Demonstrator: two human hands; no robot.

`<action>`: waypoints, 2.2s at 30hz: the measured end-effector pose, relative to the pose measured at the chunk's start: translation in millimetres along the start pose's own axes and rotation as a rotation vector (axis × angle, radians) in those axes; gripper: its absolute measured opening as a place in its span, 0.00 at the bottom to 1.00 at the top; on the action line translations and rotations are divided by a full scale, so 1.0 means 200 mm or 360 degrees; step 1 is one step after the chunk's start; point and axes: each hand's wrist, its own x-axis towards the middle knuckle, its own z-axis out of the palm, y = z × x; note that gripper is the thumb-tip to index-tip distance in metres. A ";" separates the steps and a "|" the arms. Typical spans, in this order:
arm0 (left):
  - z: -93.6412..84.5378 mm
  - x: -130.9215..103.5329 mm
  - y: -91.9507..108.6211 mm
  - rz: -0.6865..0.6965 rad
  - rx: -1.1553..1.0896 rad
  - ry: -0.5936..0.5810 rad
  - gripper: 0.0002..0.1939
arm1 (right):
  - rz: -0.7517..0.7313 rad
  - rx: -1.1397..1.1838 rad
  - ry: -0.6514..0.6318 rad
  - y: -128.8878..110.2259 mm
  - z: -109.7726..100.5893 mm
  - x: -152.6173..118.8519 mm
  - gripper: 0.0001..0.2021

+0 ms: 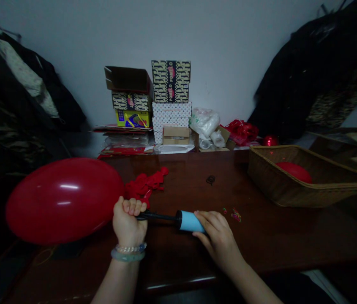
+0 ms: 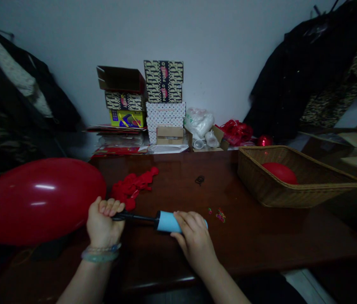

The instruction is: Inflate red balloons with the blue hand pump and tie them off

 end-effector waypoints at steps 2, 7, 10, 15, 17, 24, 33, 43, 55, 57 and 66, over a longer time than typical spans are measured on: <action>0.01 -0.03 -0.04 -0.0079 0.0041 -0.0030 0.22 | 0.0007 -0.0001 -0.0014 -0.04 0.02 0.01 0.21; 0.02 -0.08 -0.13 -0.0164 0.0094 -0.0079 0.22 | 0.0041 0.0048 -0.0093 -0.10 0.05 0.02 0.23; 0.02 -0.10 -0.15 -0.0160 0.0111 -0.0084 0.22 | 0.0071 0.0089 -0.0108 -0.10 0.05 0.03 0.22; 0.03 -0.09 -0.11 -0.0126 0.0130 -0.0130 0.23 | 0.0044 0.0130 -0.0123 -0.09 0.04 0.03 0.23; 0.04 -0.08 -0.07 -0.0087 0.0132 -0.0148 0.23 | 0.0029 0.0123 -0.0124 -0.07 0.04 0.03 0.24; 0.05 0.04 0.08 0.0067 0.0059 -0.0077 0.21 | -0.0014 0.0075 -0.0118 0.09 -0.03 0.05 0.24; 0.04 0.03 0.08 0.0056 0.0007 -0.0023 0.21 | -0.0045 0.0024 -0.0048 0.07 -0.03 0.03 0.23; 0.02 0.00 -0.04 -0.0087 0.0071 -0.0077 0.22 | -0.0014 0.0050 -0.0095 -0.04 0.03 0.05 0.23; 0.02 -0.03 0.01 -0.0097 0.0093 -0.0119 0.22 | 0.0045 0.0078 -0.0148 -0.08 -0.02 0.04 0.23; 0.03 0.00 0.05 -0.0054 0.0076 -0.0091 0.21 | 0.0059 0.0114 -0.0171 -0.03 -0.03 0.05 0.23; 0.03 0.06 0.09 0.0035 0.0048 -0.0040 0.21 | 0.0060 0.0166 -0.0205 0.09 -0.05 0.05 0.22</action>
